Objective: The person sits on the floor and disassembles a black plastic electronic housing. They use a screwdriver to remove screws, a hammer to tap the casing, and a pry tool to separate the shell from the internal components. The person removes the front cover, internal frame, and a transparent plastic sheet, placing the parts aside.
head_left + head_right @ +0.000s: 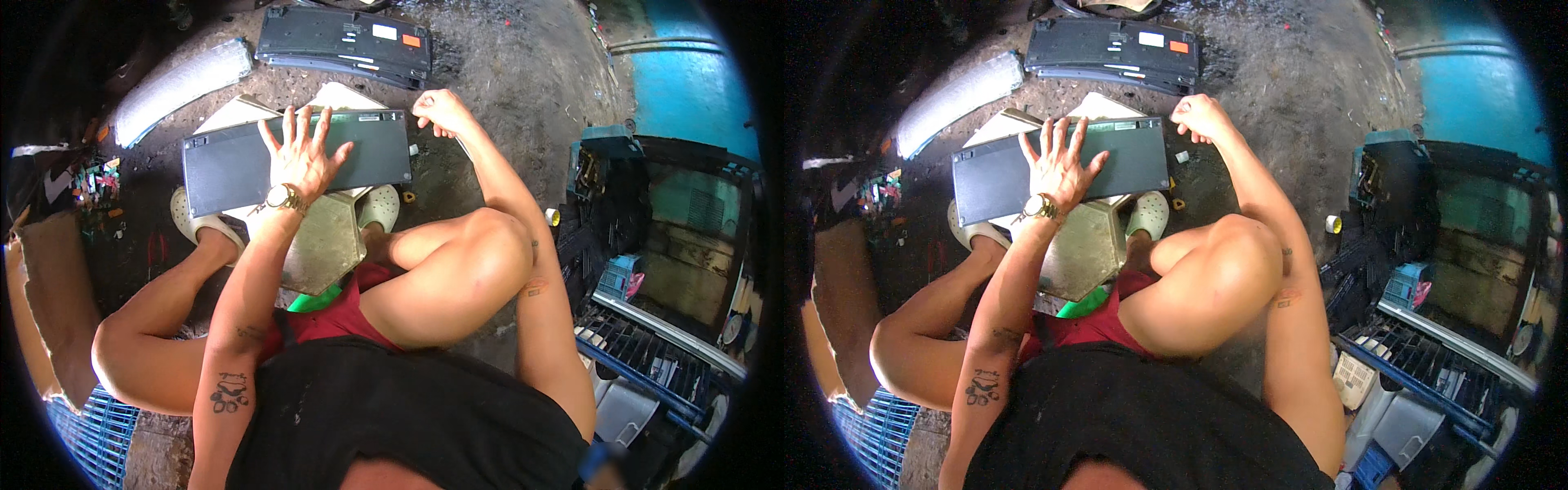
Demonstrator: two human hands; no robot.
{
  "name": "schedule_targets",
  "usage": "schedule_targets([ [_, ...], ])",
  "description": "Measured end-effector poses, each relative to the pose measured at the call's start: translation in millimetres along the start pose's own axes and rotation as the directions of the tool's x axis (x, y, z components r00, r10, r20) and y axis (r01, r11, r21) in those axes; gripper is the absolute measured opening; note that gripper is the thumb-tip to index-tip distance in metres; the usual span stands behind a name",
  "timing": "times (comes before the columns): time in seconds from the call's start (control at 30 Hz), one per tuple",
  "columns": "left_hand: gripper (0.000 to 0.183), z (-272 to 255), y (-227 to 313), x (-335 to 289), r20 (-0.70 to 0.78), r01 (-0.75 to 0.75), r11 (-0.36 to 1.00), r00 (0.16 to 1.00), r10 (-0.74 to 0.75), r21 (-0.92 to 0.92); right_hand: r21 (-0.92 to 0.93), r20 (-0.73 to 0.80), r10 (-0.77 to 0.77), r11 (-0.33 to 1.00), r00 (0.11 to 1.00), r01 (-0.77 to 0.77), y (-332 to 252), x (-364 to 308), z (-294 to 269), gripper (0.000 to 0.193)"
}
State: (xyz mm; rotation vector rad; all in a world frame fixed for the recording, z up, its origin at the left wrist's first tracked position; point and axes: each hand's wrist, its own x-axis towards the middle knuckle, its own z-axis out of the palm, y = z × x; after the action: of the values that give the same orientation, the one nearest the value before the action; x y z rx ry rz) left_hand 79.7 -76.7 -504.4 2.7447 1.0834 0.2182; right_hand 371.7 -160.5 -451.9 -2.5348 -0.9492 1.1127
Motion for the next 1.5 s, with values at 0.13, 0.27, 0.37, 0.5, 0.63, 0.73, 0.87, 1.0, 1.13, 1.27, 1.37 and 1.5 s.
schedule_targets([
  [0.13,0.077,1,0,0,0.000,-0.002,1.000,1.000,0.002,0.005,0.090,-0.087,-0.166,0.981,0.982,0.174,23,-37,17,0.028],
  [0.27,0.075,3,1,-1,-0.022,0.001,1.000,1.000,-0.001,0.005,0.229,-0.087,-0.166,0.956,0.982,0.182,47,-67,48,0.015],
  [0.37,0.075,4,1,-2,-0.037,-0.005,1.000,0.999,0.006,0.018,0.056,-0.181,-0.238,0.966,0.954,0.252,58,-79,62,0.010],
  [0.5,0.075,5,1,-2,-0.027,-0.004,0.999,1.000,0.005,0.036,0.225,-0.050,0.063,0.973,0.997,-0.051,60,-90,65,0.018],
  [0.63,0.075,6,1,-1,-0.026,0.001,0.999,1.000,0.000,0.046,0.269,-0.036,-0.042,0.962,0.998,0.050,57,-98,63,0.016],
  [0.73,0.075,5,2,-1,-0.016,0.003,0.999,1.000,-0.003,0.049,0.498,0.013,-0.095,0.864,0.995,0.076,58,-101,59,0.015],
  [0.87,0.077,3,2,-1,0.007,0.005,0.999,1.000,-0.005,0.054,0.566,0.078,-0.054,0.825,0.995,0.000,60,-104,54,0.015],
  [1.0,0.077,1,2,-1,0.017,0.005,0.998,1.000,-0.006,0.062,0.428,0.108,-0.013,0.903,0.994,-0.035,55,-109,55,0.018],
  [1.13,0.076,2,3,0,-0.003,0.008,0.998,1.000,-0.007,0.060,0.434,0.071,-0.090,0.899,0.993,0.050,52,-110,60,0.017],
  [1.27,0.076,3,2,-1,0.000,0.011,0.999,1.000,-0.011,0.052,0.516,-0.019,-0.138,0.847,0.990,0.128,57,-106,61,0.007],
  [1.37,0.076,2,2,-1,0.009,0.010,0.999,1.000,-0.010,0.051,0.513,-0.001,-0.188,0.843,0.982,0.162,60,-102,49,0.006],
  [1.5,0.076,-1,2,-1,0.008,0.016,0.999,1.000,-0.016,0.036,0.422,-0.092,-0.258,0.864,0.962,0.273,49,-101,2,0.010],
])
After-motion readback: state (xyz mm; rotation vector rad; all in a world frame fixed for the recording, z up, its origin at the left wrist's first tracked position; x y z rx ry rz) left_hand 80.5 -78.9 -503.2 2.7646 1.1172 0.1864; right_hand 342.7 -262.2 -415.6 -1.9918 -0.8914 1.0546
